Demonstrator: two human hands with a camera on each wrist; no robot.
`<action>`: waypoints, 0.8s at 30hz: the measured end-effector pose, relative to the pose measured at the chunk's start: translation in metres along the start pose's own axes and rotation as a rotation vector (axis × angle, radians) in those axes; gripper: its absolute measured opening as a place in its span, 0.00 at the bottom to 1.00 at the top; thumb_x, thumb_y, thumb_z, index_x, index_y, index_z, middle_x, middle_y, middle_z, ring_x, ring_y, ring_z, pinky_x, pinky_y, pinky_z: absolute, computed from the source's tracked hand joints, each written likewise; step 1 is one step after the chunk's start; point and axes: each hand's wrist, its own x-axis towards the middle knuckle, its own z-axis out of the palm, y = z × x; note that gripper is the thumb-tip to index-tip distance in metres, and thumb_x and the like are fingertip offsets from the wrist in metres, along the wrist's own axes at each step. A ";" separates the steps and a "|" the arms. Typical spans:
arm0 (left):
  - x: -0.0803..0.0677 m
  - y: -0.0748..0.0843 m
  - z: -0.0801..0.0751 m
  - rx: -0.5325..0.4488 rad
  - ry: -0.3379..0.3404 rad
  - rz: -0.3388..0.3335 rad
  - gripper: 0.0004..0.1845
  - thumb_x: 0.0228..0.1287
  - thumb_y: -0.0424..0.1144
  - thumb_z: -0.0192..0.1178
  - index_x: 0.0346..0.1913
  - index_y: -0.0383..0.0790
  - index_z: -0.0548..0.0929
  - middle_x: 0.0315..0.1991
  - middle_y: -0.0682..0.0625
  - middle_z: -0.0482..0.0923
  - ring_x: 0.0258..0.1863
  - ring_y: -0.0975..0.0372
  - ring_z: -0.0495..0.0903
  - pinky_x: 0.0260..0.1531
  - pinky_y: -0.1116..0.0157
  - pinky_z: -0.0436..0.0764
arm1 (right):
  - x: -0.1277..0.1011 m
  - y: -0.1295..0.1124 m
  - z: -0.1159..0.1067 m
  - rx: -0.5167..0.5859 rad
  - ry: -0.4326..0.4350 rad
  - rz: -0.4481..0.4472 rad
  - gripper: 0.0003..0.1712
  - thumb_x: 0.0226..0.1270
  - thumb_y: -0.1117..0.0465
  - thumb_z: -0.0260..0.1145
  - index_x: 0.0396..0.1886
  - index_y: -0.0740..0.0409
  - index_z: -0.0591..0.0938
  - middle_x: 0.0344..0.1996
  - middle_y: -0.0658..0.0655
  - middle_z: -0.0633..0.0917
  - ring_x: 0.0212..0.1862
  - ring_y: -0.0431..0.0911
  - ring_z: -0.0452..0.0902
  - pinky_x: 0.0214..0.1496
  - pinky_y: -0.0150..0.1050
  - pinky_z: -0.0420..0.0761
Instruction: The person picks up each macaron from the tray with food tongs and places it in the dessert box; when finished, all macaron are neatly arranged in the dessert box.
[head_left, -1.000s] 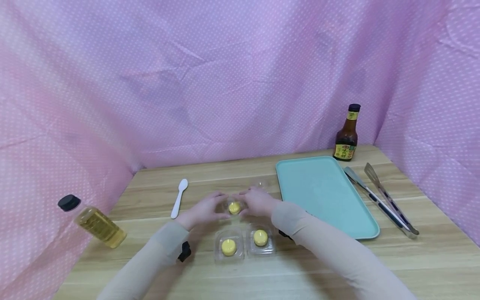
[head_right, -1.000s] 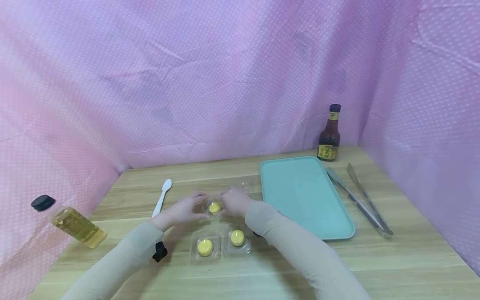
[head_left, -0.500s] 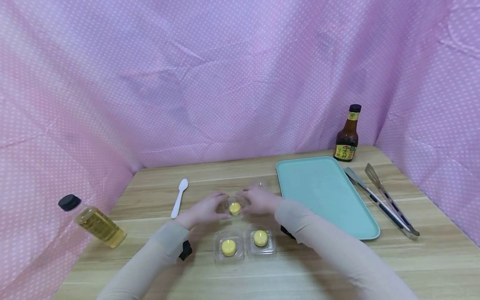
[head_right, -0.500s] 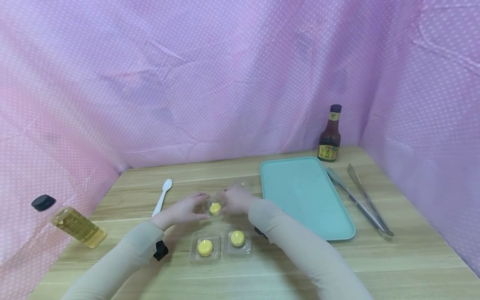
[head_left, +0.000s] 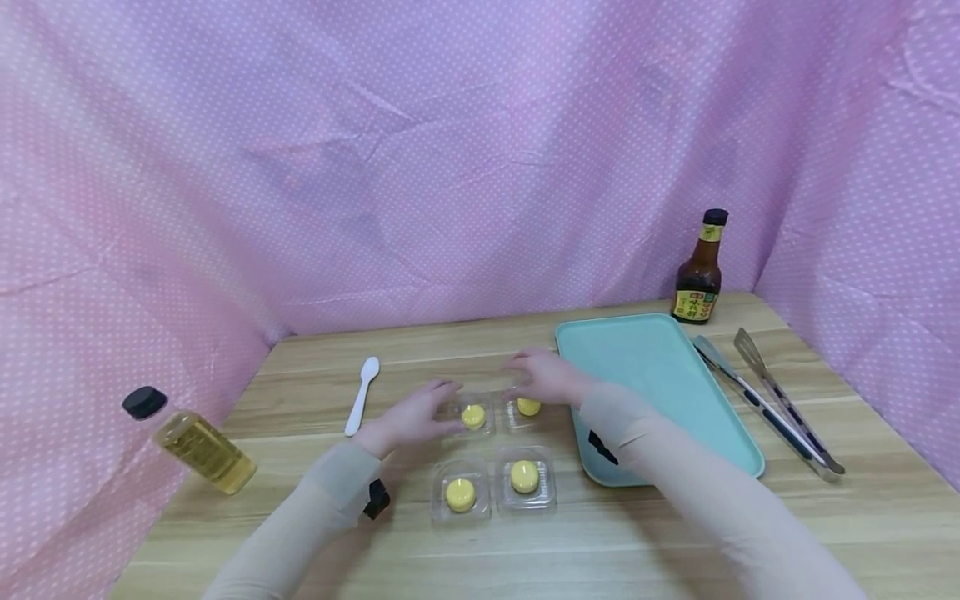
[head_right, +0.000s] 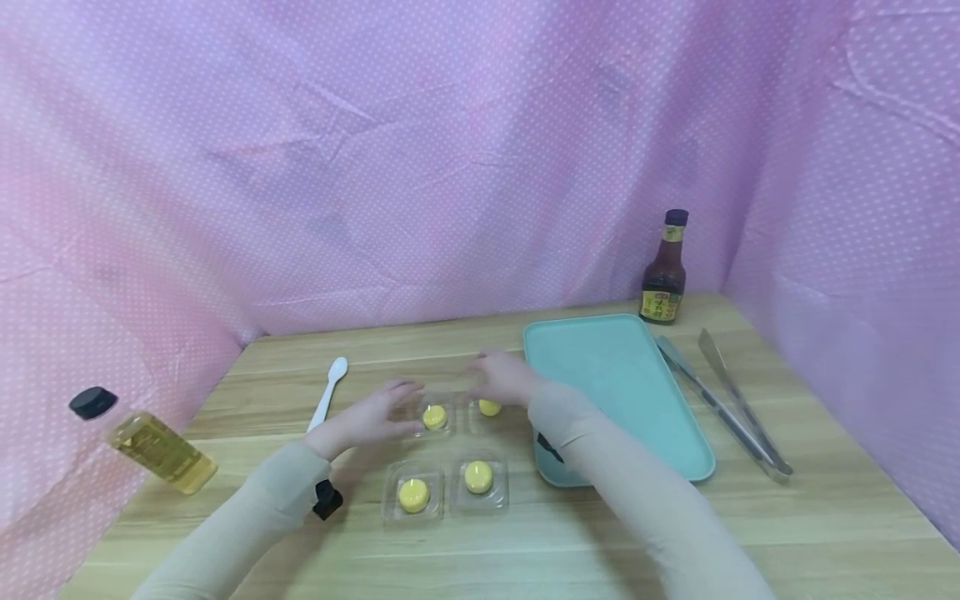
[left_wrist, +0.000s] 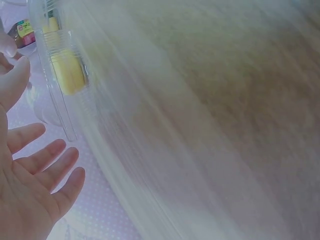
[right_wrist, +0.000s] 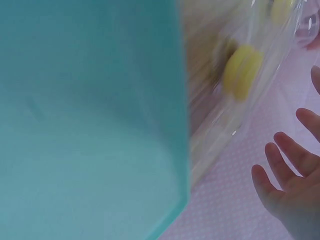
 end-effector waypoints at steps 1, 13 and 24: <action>0.001 0.000 0.000 0.000 0.004 0.004 0.39 0.59 0.51 0.64 0.68 0.32 0.64 0.67 0.35 0.63 0.65 0.45 0.65 0.65 0.48 0.66 | 0.000 0.004 -0.001 0.010 0.007 0.011 0.29 0.62 0.52 0.66 0.60 0.60 0.76 0.60 0.65 0.75 0.62 0.59 0.70 0.65 0.53 0.70; 0.006 0.005 0.003 0.054 0.041 0.064 0.36 0.59 0.48 0.65 0.65 0.32 0.68 0.62 0.37 0.69 0.60 0.47 0.71 0.62 0.50 0.71 | 0.003 0.040 -0.007 -0.005 0.034 0.063 0.29 0.62 0.56 0.66 0.60 0.64 0.75 0.59 0.66 0.75 0.61 0.60 0.69 0.67 0.54 0.68; 0.006 0.006 0.009 0.032 0.038 0.077 0.34 0.59 0.45 0.65 0.65 0.34 0.69 0.57 0.41 0.73 0.53 0.52 0.75 0.58 0.54 0.75 | 0.013 0.046 -0.008 -0.032 -0.031 0.133 0.31 0.60 0.56 0.68 0.62 0.63 0.73 0.61 0.66 0.73 0.63 0.60 0.67 0.68 0.53 0.66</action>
